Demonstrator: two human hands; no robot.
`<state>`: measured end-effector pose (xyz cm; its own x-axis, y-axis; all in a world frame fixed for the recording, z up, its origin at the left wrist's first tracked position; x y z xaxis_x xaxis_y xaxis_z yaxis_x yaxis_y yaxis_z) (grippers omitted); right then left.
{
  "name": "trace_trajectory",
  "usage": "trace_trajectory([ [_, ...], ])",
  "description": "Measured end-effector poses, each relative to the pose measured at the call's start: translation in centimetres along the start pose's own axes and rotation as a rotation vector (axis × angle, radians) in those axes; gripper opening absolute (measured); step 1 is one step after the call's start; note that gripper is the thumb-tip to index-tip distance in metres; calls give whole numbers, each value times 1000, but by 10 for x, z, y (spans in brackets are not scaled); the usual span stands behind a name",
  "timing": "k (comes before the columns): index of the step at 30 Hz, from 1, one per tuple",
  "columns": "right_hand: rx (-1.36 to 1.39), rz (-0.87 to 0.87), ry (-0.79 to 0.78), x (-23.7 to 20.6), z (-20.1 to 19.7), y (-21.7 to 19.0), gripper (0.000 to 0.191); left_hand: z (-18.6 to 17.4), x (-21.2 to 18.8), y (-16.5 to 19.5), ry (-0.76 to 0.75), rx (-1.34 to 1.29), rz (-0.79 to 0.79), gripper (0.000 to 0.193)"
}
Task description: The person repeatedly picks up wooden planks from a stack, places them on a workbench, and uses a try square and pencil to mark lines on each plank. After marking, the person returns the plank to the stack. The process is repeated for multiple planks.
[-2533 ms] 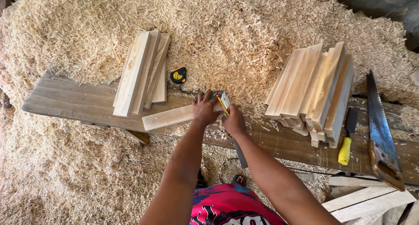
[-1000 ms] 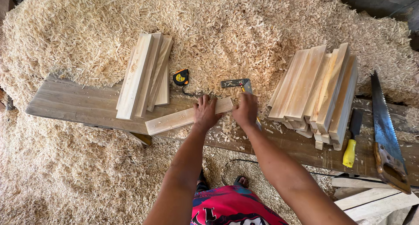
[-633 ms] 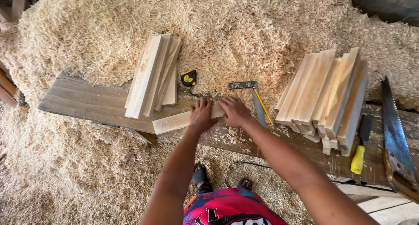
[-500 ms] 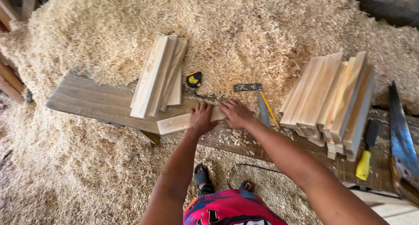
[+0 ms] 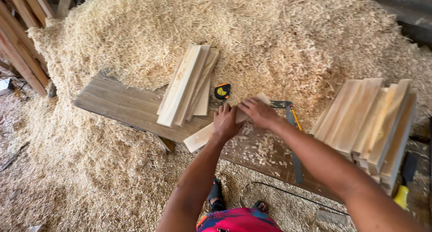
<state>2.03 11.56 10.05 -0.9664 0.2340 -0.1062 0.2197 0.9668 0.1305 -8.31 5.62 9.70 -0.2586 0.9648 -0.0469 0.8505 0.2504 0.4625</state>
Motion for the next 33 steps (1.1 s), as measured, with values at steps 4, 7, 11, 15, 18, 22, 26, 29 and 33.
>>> trace_trajectory([
  [4,132,-2,-57,31,-32,29,74,-42,17,-1,136,-128,-114,74],
  [7,136,-11,-16,67,-60,47,74,-82,33,-4,268,-175,-151,73],
  [11,155,-30,48,114,-93,60,70,-120,54,-21,301,-185,-269,67],
  [15,144,-79,45,170,-120,63,85,-150,83,-50,281,-179,-392,65],
  [18,262,21,55,205,-126,66,72,-173,99,-72,396,-208,-378,64],
  [22,203,-17,19,244,-123,65,79,-175,120,-102,326,-215,-480,62],
  [26,256,17,-60,265,-100,69,66,-162,137,-120,229,-215,-527,56],
  [29,290,9,-44,274,-87,70,60,-152,145,-130,187,-216,-542,57],
  [33,302,48,-63,279,-70,74,59,-143,149,-140,222,-196,-516,56],
])
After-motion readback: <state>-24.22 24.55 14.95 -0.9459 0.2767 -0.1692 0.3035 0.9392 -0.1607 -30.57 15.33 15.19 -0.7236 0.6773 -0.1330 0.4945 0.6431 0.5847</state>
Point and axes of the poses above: each hand's wrist, its own x-axis towards the middle knuckle, its own z-axis out of the palm, y = z × x, the point moved 7 cm from there along x, towards the middle knuckle, and after that the axes turned 15 degrees about -z, right-handed, at the moved point
